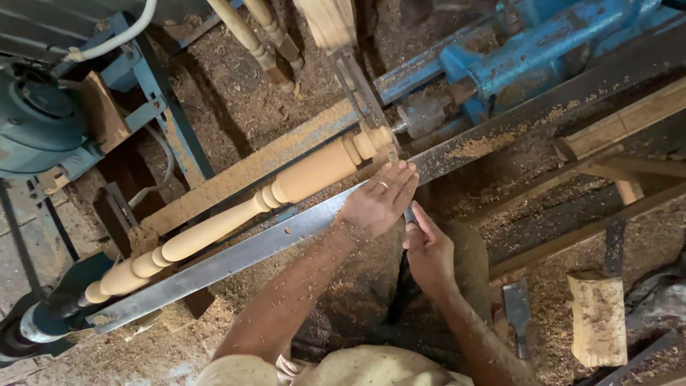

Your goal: The person uses a chisel to shape a wooden spindle on a lathe. They hold the tool against the rotating wood to carve decorative grooves and smooth the surface.

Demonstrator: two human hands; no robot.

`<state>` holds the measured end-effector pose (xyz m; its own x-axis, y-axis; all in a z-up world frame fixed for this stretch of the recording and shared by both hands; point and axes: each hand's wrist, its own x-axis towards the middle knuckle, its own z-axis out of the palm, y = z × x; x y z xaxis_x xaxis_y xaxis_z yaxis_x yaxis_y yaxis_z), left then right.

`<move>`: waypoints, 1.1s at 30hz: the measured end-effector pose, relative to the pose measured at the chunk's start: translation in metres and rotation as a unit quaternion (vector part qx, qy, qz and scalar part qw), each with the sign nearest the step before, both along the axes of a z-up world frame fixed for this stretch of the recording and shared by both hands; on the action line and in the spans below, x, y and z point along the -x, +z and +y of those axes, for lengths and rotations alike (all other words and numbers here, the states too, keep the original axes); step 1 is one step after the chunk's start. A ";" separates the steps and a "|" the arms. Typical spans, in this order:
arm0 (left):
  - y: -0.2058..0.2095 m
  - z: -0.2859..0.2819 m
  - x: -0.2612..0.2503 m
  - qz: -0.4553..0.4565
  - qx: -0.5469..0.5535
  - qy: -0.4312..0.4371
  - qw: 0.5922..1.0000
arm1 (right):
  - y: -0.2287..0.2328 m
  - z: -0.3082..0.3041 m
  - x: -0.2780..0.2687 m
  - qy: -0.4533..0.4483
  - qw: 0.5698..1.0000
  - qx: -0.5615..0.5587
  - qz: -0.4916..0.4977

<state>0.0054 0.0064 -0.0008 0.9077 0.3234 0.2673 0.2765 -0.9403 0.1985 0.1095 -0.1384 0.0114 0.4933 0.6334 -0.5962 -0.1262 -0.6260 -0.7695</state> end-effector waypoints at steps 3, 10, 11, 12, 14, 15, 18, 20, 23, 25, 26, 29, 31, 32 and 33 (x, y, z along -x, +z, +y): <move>-0.004 0.002 -0.002 0.009 0.007 -0.003 1.000 | 0.003 0.004 0.000 0.007 1.000 0.011 -0.011; -0.011 -0.001 -0.002 0.003 0.028 0.000 1.000 | 0.005 0.007 0.004 -0.023 0.999 -0.004 0.034; -0.013 0.001 -0.004 -0.003 0.028 0.001 1.000 | 0.006 0.009 0.003 -0.027 0.999 -0.001 0.038; -0.014 0.001 -0.004 0.001 0.028 -0.002 1.000 | 0.007 0.009 0.002 -0.021 0.999 -0.006 0.034; -0.014 0.000 -0.003 0.010 0.027 -0.007 1.000 | 0.011 0.010 0.002 -0.010 0.999 -0.016 0.027; -0.014 0.000 -0.003 0.010 0.029 -0.006 1.000 | 0.012 0.011 0.002 -0.017 0.999 -0.013 0.034; -0.015 -0.001 -0.002 0.013 0.033 -0.004 0.999 | 0.014 0.013 0.004 -0.028 0.999 -0.004 0.042; -0.016 0.000 -0.003 0.017 0.030 -0.007 0.999 | 0.016 0.016 0.003 -0.026 0.999 -0.001 0.031; -0.018 0.000 -0.003 0.017 0.020 -0.006 1.000 | 0.017 0.016 0.003 -0.031 0.999 0.016 0.038; -0.018 -0.001 -0.004 0.013 0.028 -0.003 1.000 | 0.014 0.016 0.004 -0.045 0.998 0.007 0.049; -0.018 -0.001 -0.004 0.011 0.032 0.000 0.999 | 0.012 0.016 0.005 -0.052 0.997 0.002 0.054; -0.019 -0.001 -0.003 0.026 0.005 -0.003 1.000 | 0.009 0.013 0.006 -0.056 0.995 -0.039 0.077; -0.019 0.000 -0.006 0.027 0.012 0.000 1.000 | 0.010 0.015 0.005 -0.060 0.995 -0.026 0.081; -0.019 0.000 -0.007 0.028 0.016 0.002 0.999 | 0.012 0.016 0.004 -0.062 0.994 -0.018 0.084; -0.020 0.000 -0.008 0.028 0.013 0.003 1.000 | 0.013 0.017 0.004 -0.063 0.995 -0.010 0.081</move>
